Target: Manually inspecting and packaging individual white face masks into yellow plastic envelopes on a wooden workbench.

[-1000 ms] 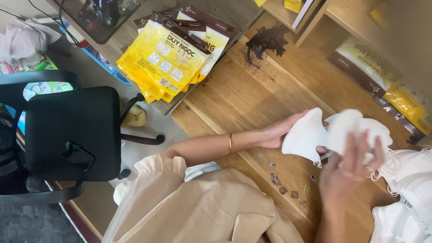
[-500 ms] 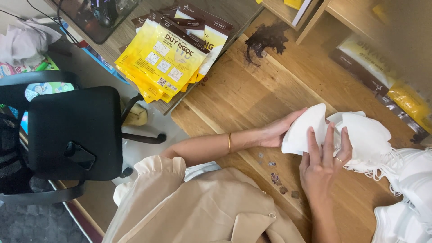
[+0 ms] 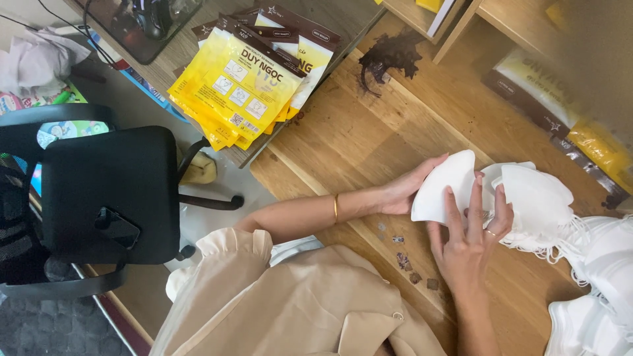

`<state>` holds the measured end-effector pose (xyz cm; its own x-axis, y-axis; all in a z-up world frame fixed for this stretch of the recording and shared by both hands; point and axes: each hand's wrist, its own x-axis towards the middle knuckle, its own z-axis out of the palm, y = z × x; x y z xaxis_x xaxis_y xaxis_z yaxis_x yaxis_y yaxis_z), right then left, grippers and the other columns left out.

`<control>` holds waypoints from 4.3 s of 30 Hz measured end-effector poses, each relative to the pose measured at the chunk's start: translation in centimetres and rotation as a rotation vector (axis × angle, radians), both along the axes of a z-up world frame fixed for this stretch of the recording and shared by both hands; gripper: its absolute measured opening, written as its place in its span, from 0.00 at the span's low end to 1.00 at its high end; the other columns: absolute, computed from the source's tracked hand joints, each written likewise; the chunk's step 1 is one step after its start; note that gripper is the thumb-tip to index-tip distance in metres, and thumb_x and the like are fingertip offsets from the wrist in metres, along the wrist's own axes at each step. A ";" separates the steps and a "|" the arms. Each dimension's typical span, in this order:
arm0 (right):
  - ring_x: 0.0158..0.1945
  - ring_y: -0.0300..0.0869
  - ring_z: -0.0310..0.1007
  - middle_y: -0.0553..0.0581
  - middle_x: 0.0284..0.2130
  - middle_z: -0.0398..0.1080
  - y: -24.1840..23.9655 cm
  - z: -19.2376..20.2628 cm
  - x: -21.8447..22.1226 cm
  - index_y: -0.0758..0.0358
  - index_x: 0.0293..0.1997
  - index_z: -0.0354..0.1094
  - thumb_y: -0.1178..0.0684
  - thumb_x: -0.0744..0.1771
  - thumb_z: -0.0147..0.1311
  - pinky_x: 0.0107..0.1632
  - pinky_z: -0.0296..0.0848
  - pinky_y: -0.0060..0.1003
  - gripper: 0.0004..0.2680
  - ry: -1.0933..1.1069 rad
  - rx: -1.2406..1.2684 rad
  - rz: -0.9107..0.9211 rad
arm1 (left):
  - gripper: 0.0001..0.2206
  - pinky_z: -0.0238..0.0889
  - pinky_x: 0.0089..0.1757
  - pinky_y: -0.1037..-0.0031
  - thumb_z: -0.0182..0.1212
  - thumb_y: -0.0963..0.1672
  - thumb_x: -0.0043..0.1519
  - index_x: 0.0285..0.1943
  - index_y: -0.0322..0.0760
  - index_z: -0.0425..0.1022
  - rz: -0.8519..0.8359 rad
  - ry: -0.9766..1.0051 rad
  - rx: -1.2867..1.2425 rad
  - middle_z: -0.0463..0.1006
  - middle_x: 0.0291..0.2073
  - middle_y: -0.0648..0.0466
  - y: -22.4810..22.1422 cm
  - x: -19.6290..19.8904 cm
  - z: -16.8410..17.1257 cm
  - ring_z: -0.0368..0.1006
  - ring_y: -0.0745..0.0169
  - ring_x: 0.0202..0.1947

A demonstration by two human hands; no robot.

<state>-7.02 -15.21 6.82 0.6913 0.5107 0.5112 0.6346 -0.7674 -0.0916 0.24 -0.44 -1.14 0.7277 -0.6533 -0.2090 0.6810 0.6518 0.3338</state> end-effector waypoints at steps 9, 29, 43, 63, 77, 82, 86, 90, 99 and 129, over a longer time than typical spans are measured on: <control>0.76 0.71 0.42 0.73 0.75 0.47 -0.9 0.0 0.5 0.64 0.75 0.51 0.31 0.66 0.65 0.69 0.52 0.79 0.36 0.011 0.010 -0.037 | 0.24 0.70 0.45 0.62 0.49 0.59 0.71 0.65 0.44 0.68 -0.020 -0.041 0.022 0.78 0.50 0.47 0.2 -0.3 0.4 0.75 0.53 0.47; 0.68 0.66 0.60 0.74 0.63 0.64 -1.5 -0.6 0.9 0.72 0.67 0.59 0.34 0.63 0.68 0.70 0.53 0.71 0.34 0.044 0.093 0.016 | 0.23 0.70 0.38 0.69 0.53 0.59 0.67 0.64 0.49 0.67 -0.027 -0.063 0.126 0.78 0.43 0.52 0.1 -0.5 0.8 0.75 0.60 0.40; 0.65 0.65 0.62 0.72 0.64 0.64 -1.3 -0.6 1.1 0.71 0.67 0.56 0.36 0.64 0.67 0.64 0.57 0.61 0.33 0.045 0.135 0.021 | 0.24 0.70 0.44 0.68 0.51 0.57 0.68 0.70 0.50 0.65 -0.035 -0.069 0.140 0.77 0.50 0.53 0.1 -0.4 1.3 0.74 0.60 0.46; 0.62 0.61 0.62 0.71 0.62 0.64 -1.5 -0.6 1.2 0.72 0.58 0.69 0.37 0.58 0.72 0.64 0.52 0.67 0.31 0.058 0.147 0.009 | 0.28 0.79 0.30 0.71 0.56 0.58 0.68 0.58 0.28 0.72 0.012 -0.041 0.319 0.74 0.38 0.50 0.1 -0.7 4.9 0.79 0.62 0.36; 0.63 0.62 0.63 0.72 0.61 0.64 -2.6 -2.9 2.1 0.70 0.59 0.71 0.31 0.62 0.70 0.64 0.50 0.68 0.30 0.046 0.239 0.013 | 0.29 0.75 0.51 0.54 0.61 0.54 0.66 0.66 0.27 0.69 0.017 0.013 0.262 0.75 0.57 0.38 -0.6 -1.1 1.8 0.75 0.45 0.56; 0.65 0.60 0.61 0.70 0.66 0.60 -3.2 -3.7 1.9 0.63 0.67 0.65 0.25 0.69 0.60 0.66 0.57 0.65 0.30 -0.009 0.090 -0.049 | 0.15 0.73 0.50 0.67 0.65 0.46 0.63 0.56 0.35 0.77 0.025 0.078 0.232 0.83 0.48 0.45 -0.1 -0.8 -0.3 0.79 0.57 0.46; 0.70 0.61 0.63 0.65 0.69 0.59 -4.3 -4.3 2.0 0.59 0.72 0.57 0.21 0.67 0.53 0.72 0.51 0.67 0.33 0.037 0.188 -0.054 | 0.24 0.71 0.55 0.57 0.63 0.48 0.62 0.65 0.32 0.70 0.008 0.089 0.224 0.79 0.55 0.41 0.3 -0.6 1.9 0.77 0.49 0.52; 0.72 0.58 0.62 0.66 0.67 0.64 -7.9 -2.3 1.1 0.67 0.71 0.56 0.50 0.76 0.45 0.76 0.48 0.55 0.16 0.088 0.496 -0.335 | 0.27 0.63 0.63 0.60 0.58 0.50 0.66 0.72 0.31 0.65 -0.054 -0.081 0.054 0.70 0.67 0.41 0.9 -0.5 4.2 0.68 0.47 0.65; 0.70 0.66 0.52 0.76 0.65 0.56 -8.5 -1.6 2.6 0.68 0.70 0.52 0.47 0.74 0.60 0.71 0.56 0.56 0.21 0.192 0.327 -0.562 | 0.29 0.67 0.59 0.53 0.60 0.48 0.59 0.68 0.28 0.67 0.086 0.024 0.130 0.72 0.63 0.37 1.1 -0.9 6.9 0.70 0.40 0.62; 0.58 0.49 0.74 0.64 0.50 0.76 -7.7 -2.2 2.3 0.66 0.53 0.74 0.57 0.73 0.51 0.58 0.76 0.43 0.07 -0.233 0.954 -0.338 | 0.29 0.70 0.52 0.56 0.53 0.56 0.60 0.64 0.36 0.72 0.019 0.183 0.345 0.78 0.58 0.42 -1.0 -2.9 6.0 0.74 0.46 0.55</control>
<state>-4.72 -22.87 4.62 0.5556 -0.3779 0.7406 0.4799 -0.5817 -0.6568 -2.67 -1.44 4.84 0.6691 -0.5088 -0.5416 0.7387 0.5354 0.4096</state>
